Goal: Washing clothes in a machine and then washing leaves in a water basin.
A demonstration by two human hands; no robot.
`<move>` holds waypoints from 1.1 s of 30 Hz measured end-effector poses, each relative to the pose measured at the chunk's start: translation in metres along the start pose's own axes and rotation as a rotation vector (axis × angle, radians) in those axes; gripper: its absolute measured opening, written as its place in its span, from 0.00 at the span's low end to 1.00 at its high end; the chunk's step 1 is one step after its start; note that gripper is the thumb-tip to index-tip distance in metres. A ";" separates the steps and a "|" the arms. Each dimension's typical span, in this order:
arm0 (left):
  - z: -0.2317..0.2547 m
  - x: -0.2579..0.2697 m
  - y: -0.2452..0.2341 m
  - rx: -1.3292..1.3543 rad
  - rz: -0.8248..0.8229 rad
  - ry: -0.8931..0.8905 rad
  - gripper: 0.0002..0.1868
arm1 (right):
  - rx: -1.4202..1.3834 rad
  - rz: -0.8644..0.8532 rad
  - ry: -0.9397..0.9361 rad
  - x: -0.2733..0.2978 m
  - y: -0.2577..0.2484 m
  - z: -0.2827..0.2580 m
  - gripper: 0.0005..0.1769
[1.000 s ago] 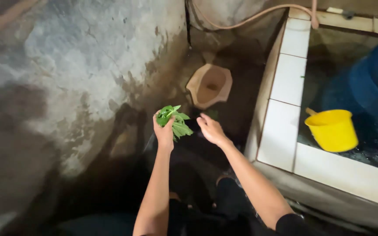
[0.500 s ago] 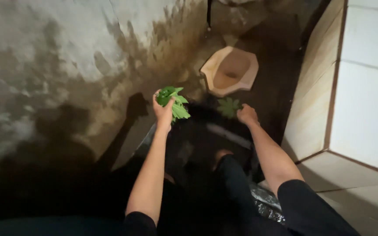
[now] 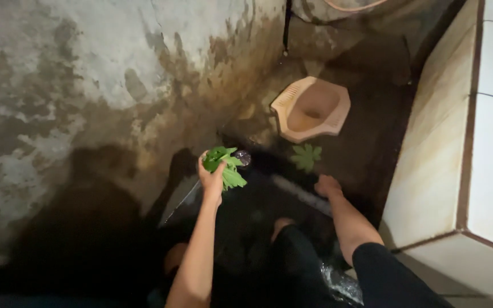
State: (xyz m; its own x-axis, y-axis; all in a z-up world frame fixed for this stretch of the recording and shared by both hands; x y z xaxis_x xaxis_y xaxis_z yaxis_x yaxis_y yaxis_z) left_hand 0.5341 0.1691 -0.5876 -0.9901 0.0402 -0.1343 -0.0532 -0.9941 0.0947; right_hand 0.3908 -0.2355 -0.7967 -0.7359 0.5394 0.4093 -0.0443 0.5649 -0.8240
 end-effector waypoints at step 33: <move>-0.002 -0.025 -0.009 -0.171 0.080 -0.223 0.30 | 0.389 0.158 -0.128 -0.178 0.059 -0.009 0.16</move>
State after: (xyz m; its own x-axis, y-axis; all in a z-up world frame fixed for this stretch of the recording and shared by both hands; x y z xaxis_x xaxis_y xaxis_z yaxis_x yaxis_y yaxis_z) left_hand 0.5598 0.1766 -0.5868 -0.9954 -0.0368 0.0886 0.0302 -0.9968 -0.0744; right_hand 0.5248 -0.2923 -0.9148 -0.8307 0.5047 0.2350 -0.1576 0.1916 -0.9687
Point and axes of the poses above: each hand's wrist, its own x-axis away from the middle knuckle, its own y-axis out of the palm, z = x × y, the point moved 5 cm from there along -x, towards the middle knuckle, and after that the axes turned 5 degrees about -x, right-handed, at the moved point
